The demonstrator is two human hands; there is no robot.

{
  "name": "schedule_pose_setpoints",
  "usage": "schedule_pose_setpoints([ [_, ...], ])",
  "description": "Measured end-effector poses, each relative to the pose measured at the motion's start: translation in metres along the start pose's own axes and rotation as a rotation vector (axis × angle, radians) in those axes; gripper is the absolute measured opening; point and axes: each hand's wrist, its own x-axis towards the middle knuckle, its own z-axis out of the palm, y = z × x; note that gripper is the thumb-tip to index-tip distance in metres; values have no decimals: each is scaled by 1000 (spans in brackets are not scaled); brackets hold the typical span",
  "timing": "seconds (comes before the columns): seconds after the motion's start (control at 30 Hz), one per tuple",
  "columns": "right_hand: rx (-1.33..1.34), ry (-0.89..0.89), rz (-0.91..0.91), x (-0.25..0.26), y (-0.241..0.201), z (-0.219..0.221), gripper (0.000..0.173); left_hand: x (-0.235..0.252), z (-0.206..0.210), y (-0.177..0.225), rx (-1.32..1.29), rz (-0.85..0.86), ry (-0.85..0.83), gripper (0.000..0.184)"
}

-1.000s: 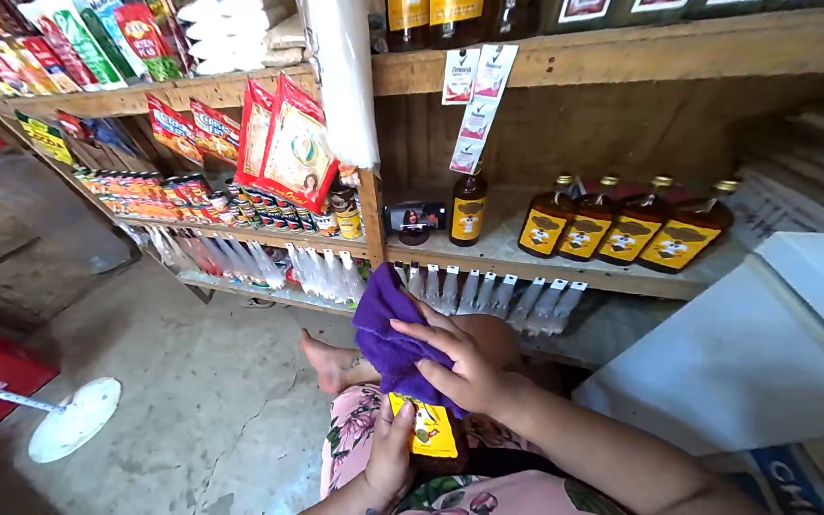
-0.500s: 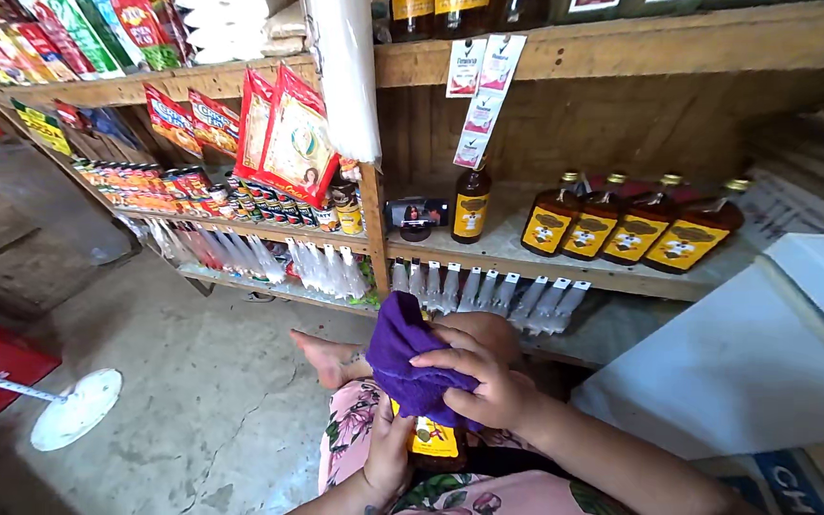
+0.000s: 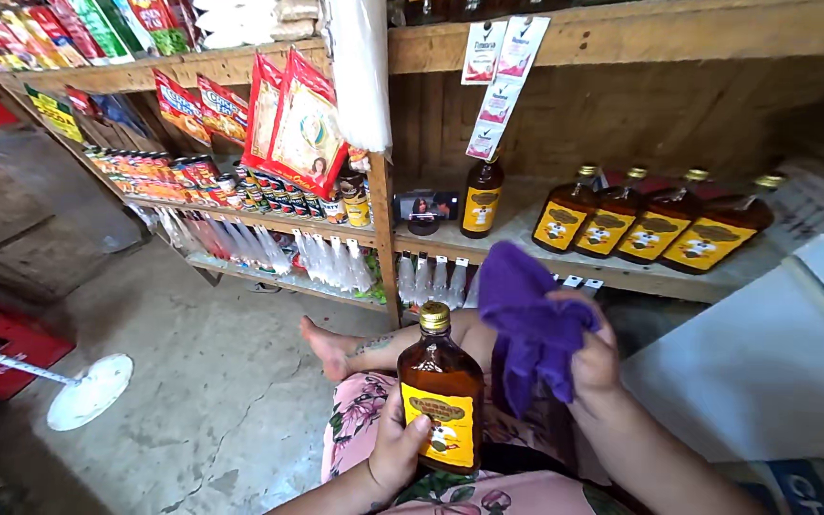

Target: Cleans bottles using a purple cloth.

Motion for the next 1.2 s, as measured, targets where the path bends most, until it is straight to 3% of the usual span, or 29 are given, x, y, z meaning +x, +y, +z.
schedule_pose_setpoints([
  [0.1, 68, 176, 132, 0, -4, 2, 29, 0, -1, -2, 9, -7, 12, 37],
  [0.2, 95, 175, 159, -4, 0, 1, 34, 0, 0, -1, 29, -31, 64, 35],
  [0.37, 105, 54, 159, -10, -4, 5, 38, -1, 1, 0, 29, -55, 120, 34],
  [0.7, -19, -404, 69, -9, 13, 9, 44, 1, 3, 0, 45, -94, 161, 42],
  [0.83, -13, -551, 120, -7, 14, 20, 60, 4, 7, 2, 57, -149, 194, 43],
  [0.93, -237, -498, 111, 5, 10, 30, 77, 6, 7, 1, 70, -214, 210, 43],
  [1.07, -529, -376, 89, 0, 18, 47, 54, 9, 9, 1, 62, -289, 296, 49],
  [1.2, -542, -419, -50, -31, 28, 47, 36, 10, 5, 0, -13, -282, 421, 56],
])
